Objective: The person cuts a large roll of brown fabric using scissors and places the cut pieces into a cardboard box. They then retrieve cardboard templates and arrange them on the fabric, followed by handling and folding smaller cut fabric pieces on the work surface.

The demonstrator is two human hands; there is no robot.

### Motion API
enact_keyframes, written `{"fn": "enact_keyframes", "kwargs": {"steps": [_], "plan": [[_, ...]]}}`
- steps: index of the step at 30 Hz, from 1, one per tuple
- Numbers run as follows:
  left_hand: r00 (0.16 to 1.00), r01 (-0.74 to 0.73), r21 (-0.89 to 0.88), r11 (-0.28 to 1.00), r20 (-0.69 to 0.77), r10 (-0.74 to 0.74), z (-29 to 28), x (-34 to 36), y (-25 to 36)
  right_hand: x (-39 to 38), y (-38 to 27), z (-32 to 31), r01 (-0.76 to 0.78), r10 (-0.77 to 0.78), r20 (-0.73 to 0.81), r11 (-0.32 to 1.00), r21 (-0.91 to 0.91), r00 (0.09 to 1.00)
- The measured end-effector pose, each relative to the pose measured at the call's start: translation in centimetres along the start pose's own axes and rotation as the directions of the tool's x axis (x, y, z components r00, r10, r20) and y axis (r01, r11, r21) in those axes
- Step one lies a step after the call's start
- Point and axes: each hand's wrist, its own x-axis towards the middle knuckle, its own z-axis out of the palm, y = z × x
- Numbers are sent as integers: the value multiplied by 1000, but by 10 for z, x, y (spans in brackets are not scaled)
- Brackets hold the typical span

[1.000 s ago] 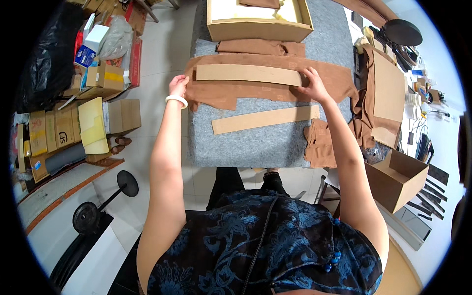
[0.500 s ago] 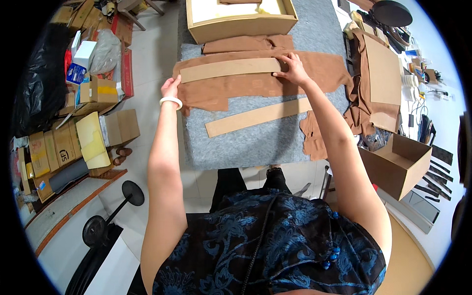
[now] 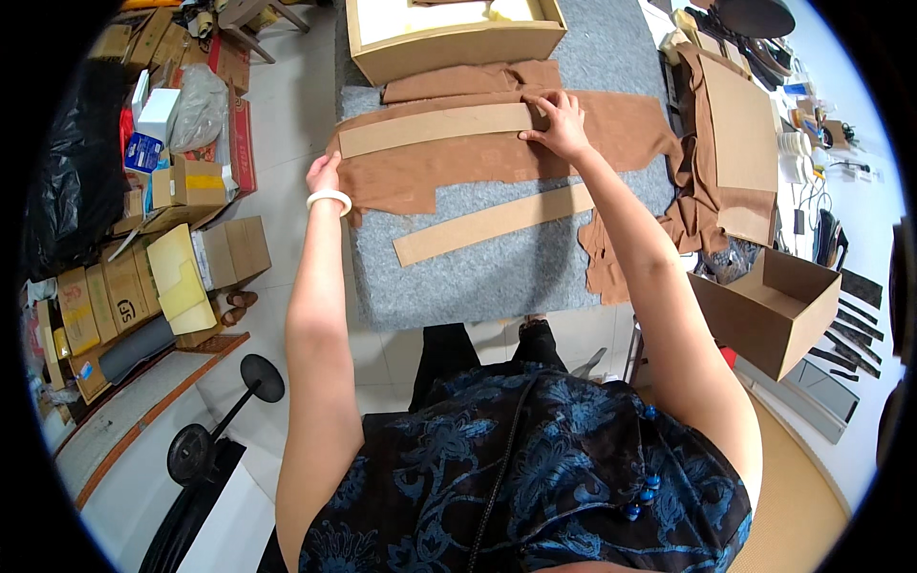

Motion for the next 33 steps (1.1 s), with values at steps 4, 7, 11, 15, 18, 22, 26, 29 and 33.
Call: {"fn": "enact_keyframes", "kwargs": {"steps": [4, 7, 11, 15, 18, 22, 26, 29, 33], "plan": [[928, -256, 309, 916, -187, 322, 2, -31, -5, 4, -36, 2, 169, -156, -279, 985, 23, 948], [839, -364, 477, 800, -206, 504, 3, -81, -19, 23, -77, 27, 237, -193, -212, 950, 204, 958], [833, -407, 375, 833, -221, 507, 2, -156, -36, 37, -117, 66, 69, -16, -241, 974, 217, 971], [724, -680, 528, 509, 371, 582, -9, -221, -38, 46, -117, 76, 71, 92, -328, 889, 452, 940], [606, -788, 553, 269, 622, 497, -20, -239, -33, 14, -103, 48, -6, 239, -199, 653, 757, 951], [552, -830, 536, 153, 753, 358, -20, -231, -23, -102, -81, -23, -112, -49, 169, 568, 815, 984], [496, -863, 499, 78, 809, 315, -18, -223, -11, -180, -65, -64, 148, -378, 326, 818, 556, 867], [440, -888, 457, 40, 822, 362, -23, -221, 2, -178, -40, -70, 8, -73, 167, 933, 359, 983], [396, -908, 417, 36, 827, 399, -33, -204, 20, -143, -9, -64, 53, -52, -34, 997, 51, 998]]}}
